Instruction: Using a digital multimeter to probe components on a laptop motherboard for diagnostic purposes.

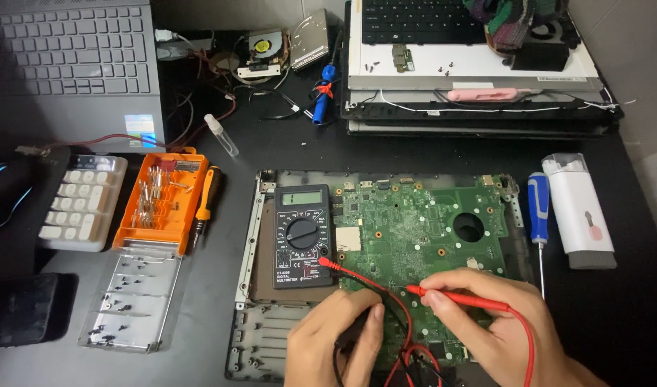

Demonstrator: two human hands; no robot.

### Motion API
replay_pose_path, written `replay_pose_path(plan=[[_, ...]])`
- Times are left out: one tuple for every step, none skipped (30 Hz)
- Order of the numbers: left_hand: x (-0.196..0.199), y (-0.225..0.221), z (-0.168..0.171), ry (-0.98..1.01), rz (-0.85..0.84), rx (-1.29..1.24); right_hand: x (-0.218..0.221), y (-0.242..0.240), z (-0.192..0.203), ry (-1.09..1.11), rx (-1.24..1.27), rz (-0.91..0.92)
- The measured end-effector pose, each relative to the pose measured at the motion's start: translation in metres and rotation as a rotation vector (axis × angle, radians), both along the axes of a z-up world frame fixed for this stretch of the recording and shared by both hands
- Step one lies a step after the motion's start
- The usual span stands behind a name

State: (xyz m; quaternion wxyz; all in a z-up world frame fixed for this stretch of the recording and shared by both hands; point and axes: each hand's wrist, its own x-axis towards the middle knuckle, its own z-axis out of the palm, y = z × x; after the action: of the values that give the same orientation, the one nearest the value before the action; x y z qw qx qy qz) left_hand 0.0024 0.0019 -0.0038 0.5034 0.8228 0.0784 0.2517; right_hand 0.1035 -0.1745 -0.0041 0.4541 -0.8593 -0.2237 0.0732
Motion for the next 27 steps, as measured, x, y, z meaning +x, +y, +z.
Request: replay_pose_path(plan=[[-0.0001,0.0002,0.0002,0.000,0.000,0.000,0.0000,0.0000,-0.0004,0.000,0.000,0.000],[-0.0002,0.0004,0.0004,0.011,-0.005,-0.007,0.0000,-0.0001,-0.0009,-0.005,0.006,0.002],[-0.0003,0.0007,0.0006,0.021,-0.010,-0.014,0.0001,-0.0001,-0.0013,-0.011,0.013,0.003],[-0.0003,0.0005,0.0015,0.021,-0.010,-0.014,-0.0001,-0.0003,-0.0018,-0.011,0.013,0.004],[-0.0003,0.0004,0.0025,0.026,-0.009,-0.024,-0.0001,-0.0004,-0.0022,-0.031,0.019,0.004],[-0.0003,0.0002,0.0035,0.032,-0.009,-0.033,-0.0002,-0.0005,-0.0027,-0.051,0.026,0.005],[-0.0001,0.0006,0.0030,0.031,-0.008,-0.033,-0.0002,-0.0010,-0.0039,-0.051,0.026,0.006],[0.0002,0.0010,0.0025,0.009,-0.016,-0.020,-0.0001,-0.0017,-0.0051,-0.047,0.025,-0.007],[0.0004,0.0014,0.0021,-0.013,-0.024,-0.008,-0.0002,-0.0023,-0.0063,-0.043,0.024,-0.021],[0.0003,0.0012,0.0020,-0.013,-0.024,-0.008,0.0001,-0.0019,-0.0055,-0.043,0.024,-0.022],[0.0001,0.0010,0.0019,-0.007,-0.019,-0.002,0.0003,-0.0017,-0.0048,-0.053,0.026,-0.003],[-0.0001,0.0007,0.0018,-0.001,-0.014,0.004,0.0005,-0.0014,-0.0041,-0.064,0.028,0.016],[0.0000,0.0009,0.0009,-0.001,-0.014,0.003,0.0008,-0.0019,-0.0047,-0.064,0.028,0.016],[0.0001,0.0011,0.0000,-0.009,-0.017,0.017,0.0011,-0.0023,-0.0053,-0.056,0.019,0.015],[0.0001,0.0014,-0.0009,-0.017,-0.020,0.031,0.0014,-0.0027,-0.0059,-0.048,0.010,0.013],[0.0003,0.0014,0.0000,-0.018,-0.020,0.031,0.0012,-0.0023,-0.0057,-0.049,0.011,0.014],[0.0004,0.0013,0.0010,-0.019,-0.022,0.032,0.0010,-0.0021,-0.0055,-0.055,0.020,0.014],[0.0006,0.0012,0.0020,-0.019,-0.025,0.033,0.0007,-0.0018,-0.0052,-0.060,0.028,0.015],[0.0005,0.0009,0.0025,-0.020,-0.025,0.033,0.0005,-0.0015,-0.0046,-0.061,0.028,0.015],[0.0004,0.0006,0.0029,-0.005,-0.020,0.025,0.0003,-0.0012,-0.0039,-0.055,0.034,0.014],[0.0003,0.0003,0.0033,0.010,-0.016,0.016,0.0000,-0.0010,-0.0034,-0.048,0.040,0.013],[0.0005,0.0006,0.0023,0.009,-0.017,0.016,0.0004,-0.0014,-0.0037,-0.049,0.040,0.012],[0.0004,0.0009,0.0015,0.000,-0.023,0.028,0.0007,-0.0017,-0.0039,-0.041,0.032,0.015],[0.0004,0.0013,0.0008,-0.009,-0.029,0.040,0.0009,-0.0020,-0.0041,-0.034,0.024,0.017],[0.0004,0.0015,-0.0004,-0.009,-0.029,0.041,0.0010,-0.0019,-0.0046,-0.035,0.025,0.018],[0.0005,0.0018,-0.0015,-0.017,-0.029,0.043,0.0011,-0.0018,-0.0052,-0.046,0.029,0.020],[0.0006,0.0016,-0.0027,-0.025,-0.030,0.044,0.0012,-0.0022,-0.0056,-0.057,0.032,0.021]])
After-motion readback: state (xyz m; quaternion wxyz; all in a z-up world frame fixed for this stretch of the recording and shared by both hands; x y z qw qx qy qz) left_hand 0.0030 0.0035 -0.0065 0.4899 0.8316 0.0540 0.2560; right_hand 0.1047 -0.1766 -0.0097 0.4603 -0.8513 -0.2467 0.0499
